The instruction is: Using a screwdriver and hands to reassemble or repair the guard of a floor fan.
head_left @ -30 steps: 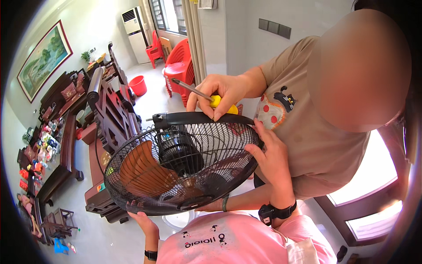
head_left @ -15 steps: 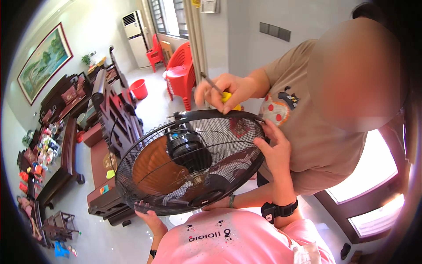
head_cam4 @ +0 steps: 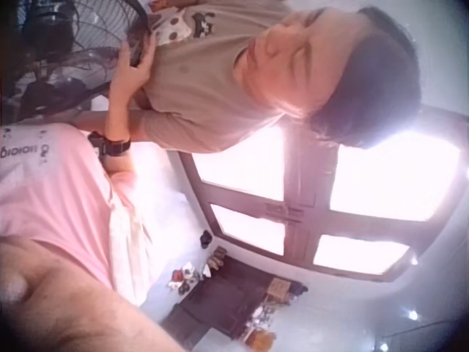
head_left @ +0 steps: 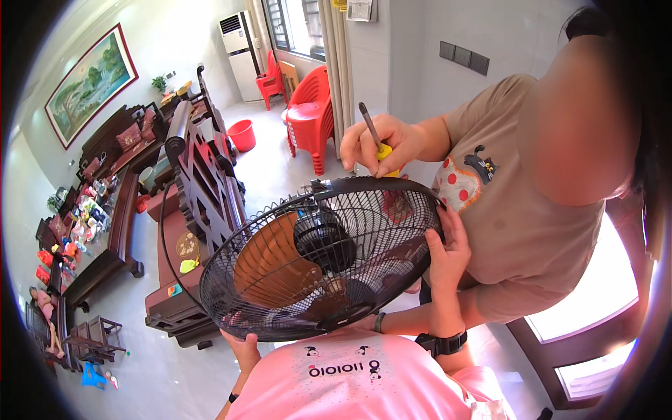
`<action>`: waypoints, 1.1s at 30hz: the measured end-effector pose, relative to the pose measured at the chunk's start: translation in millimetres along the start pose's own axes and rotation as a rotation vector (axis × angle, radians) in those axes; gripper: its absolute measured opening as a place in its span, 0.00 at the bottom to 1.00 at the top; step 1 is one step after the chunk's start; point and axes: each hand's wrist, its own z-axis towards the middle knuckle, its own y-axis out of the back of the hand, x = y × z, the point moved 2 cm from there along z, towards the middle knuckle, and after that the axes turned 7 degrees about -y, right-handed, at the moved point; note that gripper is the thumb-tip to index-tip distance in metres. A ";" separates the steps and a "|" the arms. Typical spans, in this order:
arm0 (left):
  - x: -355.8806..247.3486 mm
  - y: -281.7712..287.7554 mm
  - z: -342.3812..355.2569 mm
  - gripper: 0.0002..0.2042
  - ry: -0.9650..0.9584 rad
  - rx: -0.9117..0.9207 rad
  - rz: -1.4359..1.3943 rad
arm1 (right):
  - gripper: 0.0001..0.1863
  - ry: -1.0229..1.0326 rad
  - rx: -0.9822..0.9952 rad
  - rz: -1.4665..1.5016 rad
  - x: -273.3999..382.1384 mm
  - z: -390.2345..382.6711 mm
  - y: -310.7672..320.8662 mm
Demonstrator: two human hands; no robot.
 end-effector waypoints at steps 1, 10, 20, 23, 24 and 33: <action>1.2 0.7 0.8 0.58 -0.016 -0.002 0.014 | 0.34 -0.001 -0.008 0.000 1.9 0.7 -0.3; 11.4 6.1 4.2 0.58 -0.077 -0.032 0.081 | 0.31 0.123 -0.043 -0.278 6.7 0.8 2.6; -9.3 -13.9 2.1 0.55 -0.051 -0.025 0.085 | 0.27 0.164 0.097 -0.289 14.9 10.5 -7.7; -12.4 -15.6 -4.1 0.54 -0.046 -0.028 0.097 | 0.27 0.174 0.175 -0.440 17.3 16.2 -0.6; -14.0 -17.3 -4.8 0.54 -0.052 -0.021 0.102 | 0.27 0.171 0.180 -0.441 17.0 16.9 0.2; -36.0 -37.6 -14.7 0.53 -0.042 -0.031 0.078 | 0.19 0.203 0.201 -0.603 29.9 40.5 5.3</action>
